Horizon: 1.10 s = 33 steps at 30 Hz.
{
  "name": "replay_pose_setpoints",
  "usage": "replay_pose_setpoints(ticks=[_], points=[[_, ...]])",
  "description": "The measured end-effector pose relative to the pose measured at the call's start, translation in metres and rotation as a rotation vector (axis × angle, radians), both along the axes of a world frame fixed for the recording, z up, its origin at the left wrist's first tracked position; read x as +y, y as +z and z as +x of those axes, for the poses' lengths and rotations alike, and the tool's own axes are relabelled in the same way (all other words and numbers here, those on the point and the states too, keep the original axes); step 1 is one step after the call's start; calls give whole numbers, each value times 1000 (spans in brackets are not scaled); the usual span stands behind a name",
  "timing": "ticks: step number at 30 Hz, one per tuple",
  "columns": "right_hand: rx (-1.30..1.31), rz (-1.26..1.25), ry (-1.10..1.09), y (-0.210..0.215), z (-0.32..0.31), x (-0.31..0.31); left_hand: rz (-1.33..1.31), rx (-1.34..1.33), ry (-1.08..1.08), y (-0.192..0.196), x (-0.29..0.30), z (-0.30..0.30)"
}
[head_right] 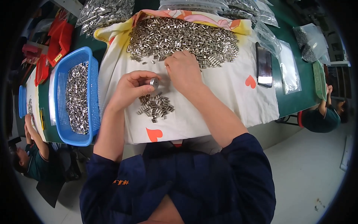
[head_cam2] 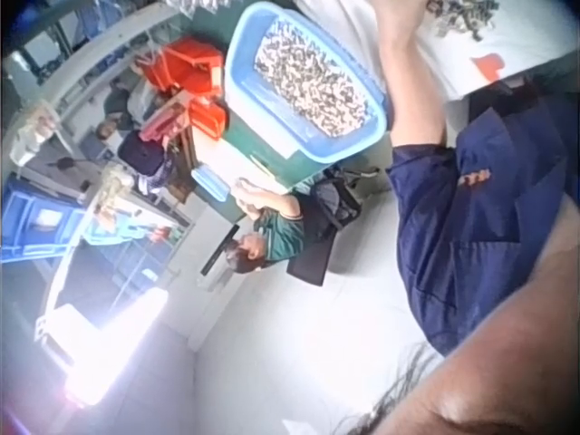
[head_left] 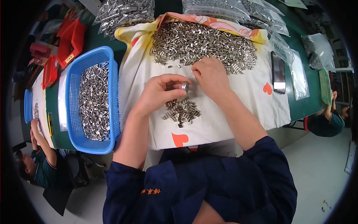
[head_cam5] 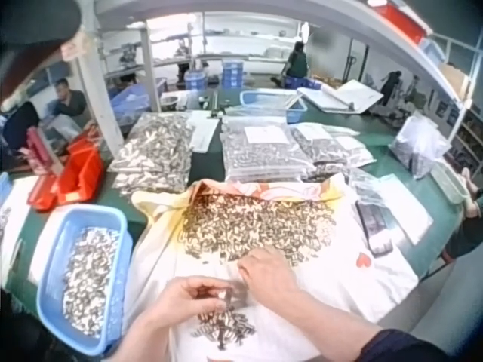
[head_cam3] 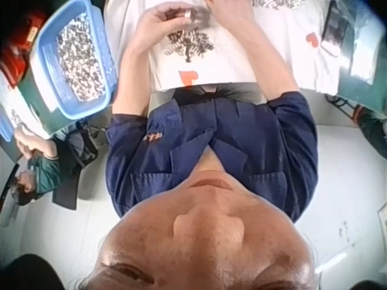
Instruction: The recorder is inspecting and sorting small metal hardware components using a circular gauge on a factory workbench.
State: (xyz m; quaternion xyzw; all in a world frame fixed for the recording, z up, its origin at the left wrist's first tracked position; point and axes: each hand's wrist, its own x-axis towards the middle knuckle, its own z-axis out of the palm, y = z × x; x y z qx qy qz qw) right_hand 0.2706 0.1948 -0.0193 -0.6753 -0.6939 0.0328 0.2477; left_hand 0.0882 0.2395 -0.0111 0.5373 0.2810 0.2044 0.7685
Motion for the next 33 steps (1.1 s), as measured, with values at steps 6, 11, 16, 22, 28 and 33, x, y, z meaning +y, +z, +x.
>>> replay_pose_setpoints(ticks=[6,11,16,22,28,33], points=[[701,-155,52,30,-7,-6,-18,-50,147,-4,5,-2],[820,-178,174,27,-9,-9,-27,-101,177,-4,5,0],[748,-222,159,28,-11,-11,-18,-59,162,-5,4,0],[352,15,190,23,-11,-11,29,9,175,-4,2,0],[802,-363,155,29,-1,-7,-34,34,88,1,2,-2],[650,-168,39,21,10,2,117,129,-19,-1,-3,0]])
